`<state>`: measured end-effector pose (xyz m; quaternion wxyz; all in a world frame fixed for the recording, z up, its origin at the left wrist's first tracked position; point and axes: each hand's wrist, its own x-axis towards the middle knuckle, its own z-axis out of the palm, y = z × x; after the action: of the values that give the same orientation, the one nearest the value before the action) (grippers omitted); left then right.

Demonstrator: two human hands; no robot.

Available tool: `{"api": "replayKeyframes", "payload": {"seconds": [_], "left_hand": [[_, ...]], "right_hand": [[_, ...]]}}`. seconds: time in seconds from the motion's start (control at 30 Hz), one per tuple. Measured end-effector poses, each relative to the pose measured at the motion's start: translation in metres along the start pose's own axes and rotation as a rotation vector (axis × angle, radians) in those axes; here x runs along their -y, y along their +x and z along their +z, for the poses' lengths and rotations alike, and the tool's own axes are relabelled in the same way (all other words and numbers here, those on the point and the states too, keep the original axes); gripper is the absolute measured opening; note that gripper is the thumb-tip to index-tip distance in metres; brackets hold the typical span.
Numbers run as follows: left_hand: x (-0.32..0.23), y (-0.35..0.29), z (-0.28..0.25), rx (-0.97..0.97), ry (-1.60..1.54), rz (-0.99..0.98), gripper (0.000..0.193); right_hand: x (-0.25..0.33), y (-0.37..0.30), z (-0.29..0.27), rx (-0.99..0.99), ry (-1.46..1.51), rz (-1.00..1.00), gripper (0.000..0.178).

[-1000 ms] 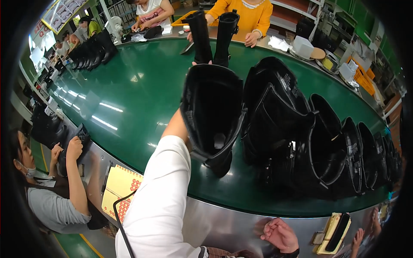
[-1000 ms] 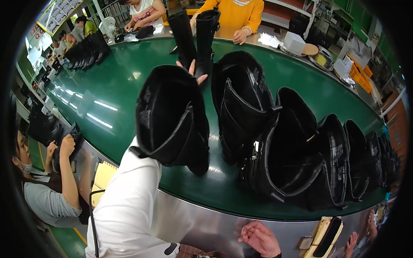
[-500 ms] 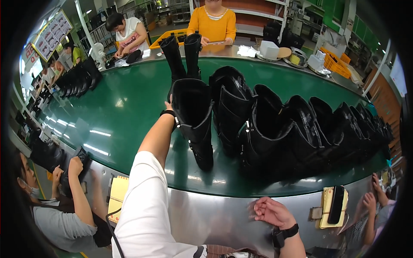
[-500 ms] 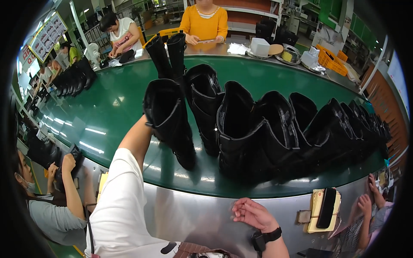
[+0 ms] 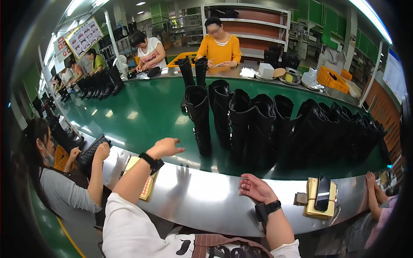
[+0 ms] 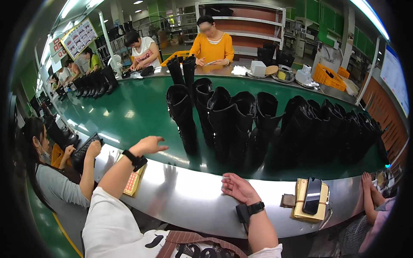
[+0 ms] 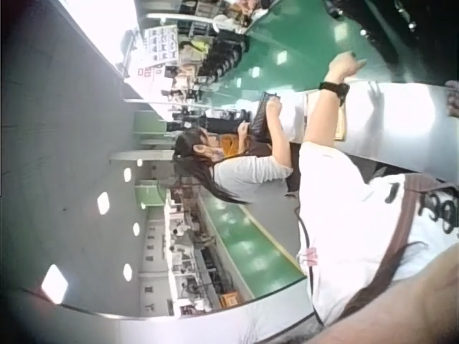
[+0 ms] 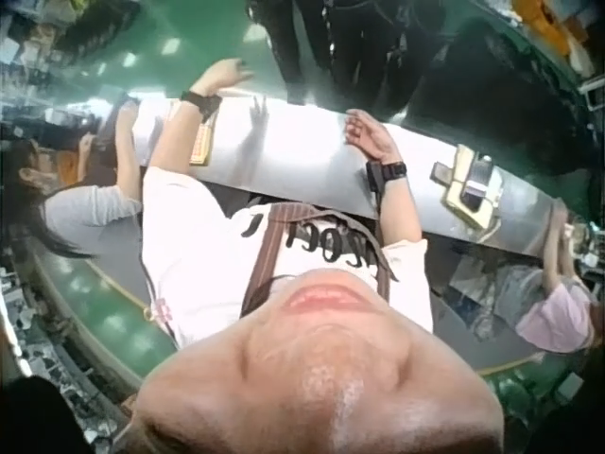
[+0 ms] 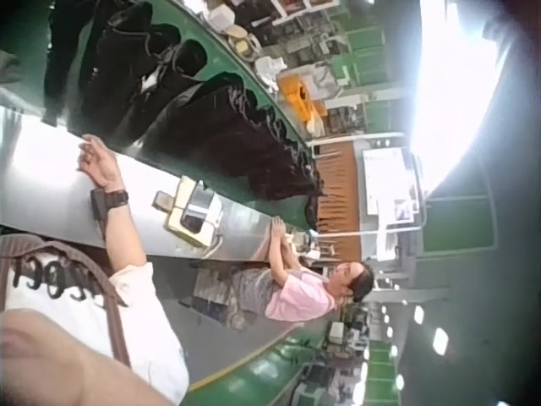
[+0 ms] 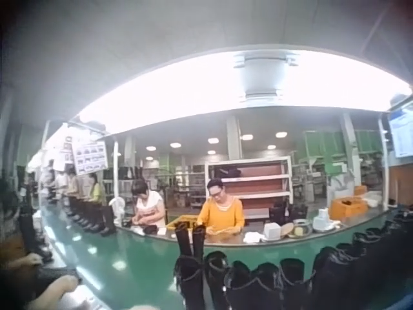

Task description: The recorder is inspecting and organizing a series of black boots on a factory assembly line table.

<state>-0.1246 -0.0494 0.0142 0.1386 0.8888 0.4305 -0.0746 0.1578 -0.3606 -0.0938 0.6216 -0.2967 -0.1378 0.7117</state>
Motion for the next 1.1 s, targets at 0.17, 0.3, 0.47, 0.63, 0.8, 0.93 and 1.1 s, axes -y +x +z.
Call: {"api": "replayKeyframes", "payload": {"seconds": [0.17, 0.3, 0.47, 0.63, 0.8, 0.93, 1.1], "left_hand": [[-0.051, -0.129, 0.103, 0.064, -0.060, 0.156, 0.075], [-0.094, -0.181, 0.163, -0.027, 0.006, 0.158, 0.071], [-0.109, -0.187, 0.183, -0.338, 0.127, 0.091, 0.063], [-0.110, -0.189, 0.185, -0.376, 0.099, 0.076, 0.059], [-0.114, -0.192, 0.182, -0.379, 0.082, 0.045, 0.060], [-0.113, -0.191, 0.182, -0.394, 0.072, 0.043, 0.057], [-0.108, -0.187, 0.187, -0.427, 0.068, 0.040, 0.050]], "right_hand": [[-0.005, 0.000, 0.001, -0.028, -0.113, -0.055, 0.023], [-0.012, 0.001, 0.003, -0.104, -0.171, -0.109, 0.021], [-0.017, -0.001, 0.005, -0.106, -0.211, -0.166, 0.020], [-0.016, -0.006, 0.014, -0.111, -0.139, -0.266, 0.016], [-0.017, -0.008, 0.023, -0.078, -0.116, -0.283, 0.017], [-0.019, -0.008, 0.023, -0.126, -0.154, -0.242, 0.018], [-0.021, -0.002, 0.019, -0.058, -0.148, -0.252, 0.016]]}}
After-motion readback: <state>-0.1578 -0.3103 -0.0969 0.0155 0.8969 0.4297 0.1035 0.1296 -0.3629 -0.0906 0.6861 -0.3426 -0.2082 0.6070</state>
